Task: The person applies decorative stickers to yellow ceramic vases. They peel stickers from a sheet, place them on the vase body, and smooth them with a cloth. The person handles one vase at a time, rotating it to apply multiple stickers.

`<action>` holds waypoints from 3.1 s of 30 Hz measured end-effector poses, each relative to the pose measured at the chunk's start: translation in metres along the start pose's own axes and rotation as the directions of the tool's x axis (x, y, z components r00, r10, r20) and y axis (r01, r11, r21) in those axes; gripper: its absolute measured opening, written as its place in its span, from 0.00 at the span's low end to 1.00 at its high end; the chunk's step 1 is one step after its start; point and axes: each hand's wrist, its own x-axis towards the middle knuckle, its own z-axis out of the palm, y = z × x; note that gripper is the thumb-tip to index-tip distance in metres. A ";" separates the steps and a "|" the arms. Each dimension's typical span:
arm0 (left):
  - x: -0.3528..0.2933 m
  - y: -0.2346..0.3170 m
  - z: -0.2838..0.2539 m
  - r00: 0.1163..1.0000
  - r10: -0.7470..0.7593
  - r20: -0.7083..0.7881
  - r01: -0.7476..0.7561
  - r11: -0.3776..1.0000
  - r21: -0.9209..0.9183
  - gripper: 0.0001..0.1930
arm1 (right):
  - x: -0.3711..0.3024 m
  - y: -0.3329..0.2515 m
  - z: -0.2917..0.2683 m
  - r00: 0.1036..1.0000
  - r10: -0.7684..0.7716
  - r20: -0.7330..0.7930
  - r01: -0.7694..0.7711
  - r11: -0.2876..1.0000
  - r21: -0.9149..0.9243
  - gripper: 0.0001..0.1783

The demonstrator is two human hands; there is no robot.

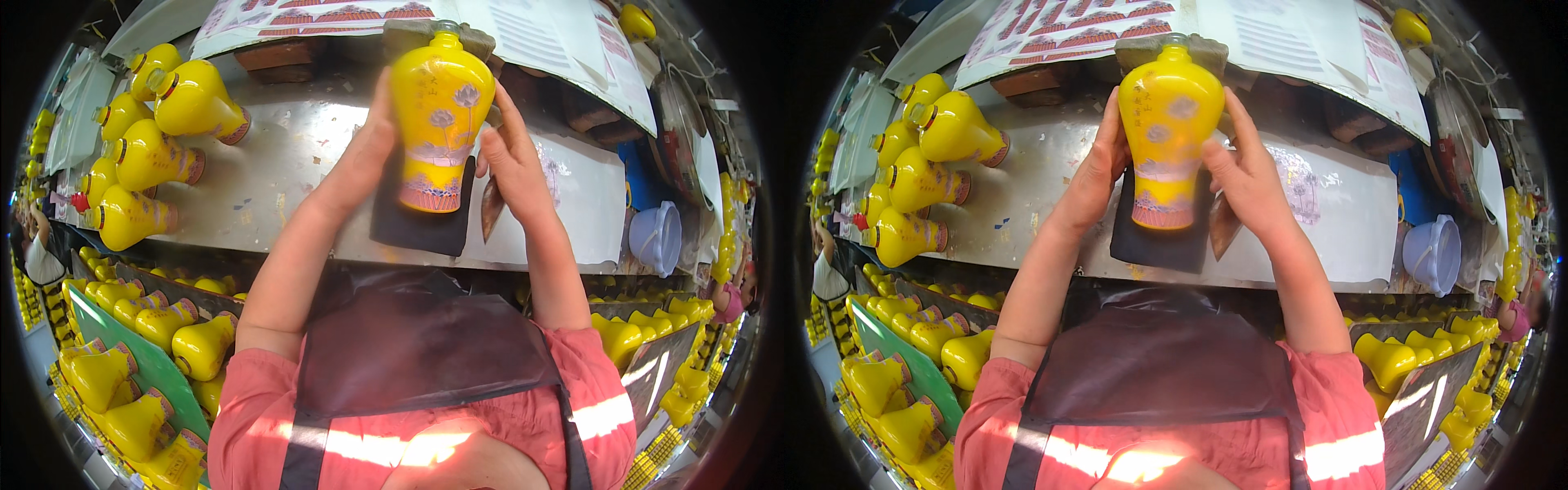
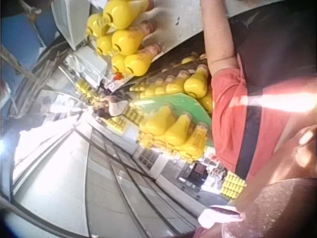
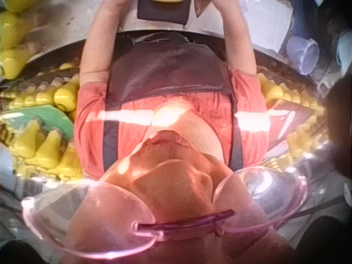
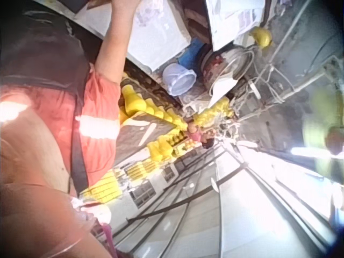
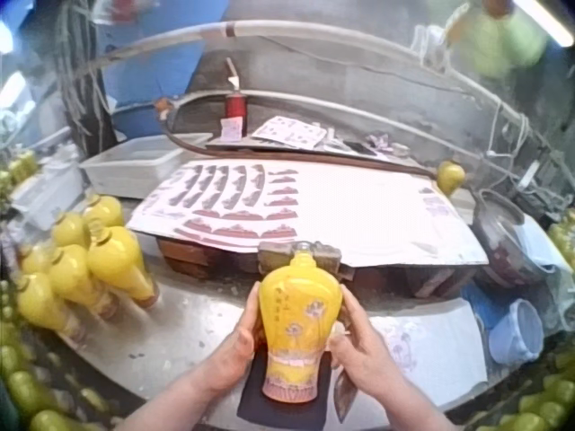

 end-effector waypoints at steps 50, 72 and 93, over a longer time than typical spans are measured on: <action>0.019 0.013 0.033 0.922 0.375 -0.098 -0.110 0.495 0.862 0.49 | 0.032 -0.079 0.010 0.768 -0.552 0.325 0.515 0.231 -0.825 0.32; 0.017 0.012 0.029 0.949 0.291 -0.121 -0.081 0.597 0.798 0.49 | 0.030 -0.049 0.004 0.983 -0.181 0.002 0.171 0.924 -0.341 0.44; 0.023 0.015 0.028 0.950 0.280 -0.138 -0.061 0.601 0.797 0.48 | 0.028 -0.029 0.000 0.995 -0.100 0.019 0.102 0.979 -0.175 0.41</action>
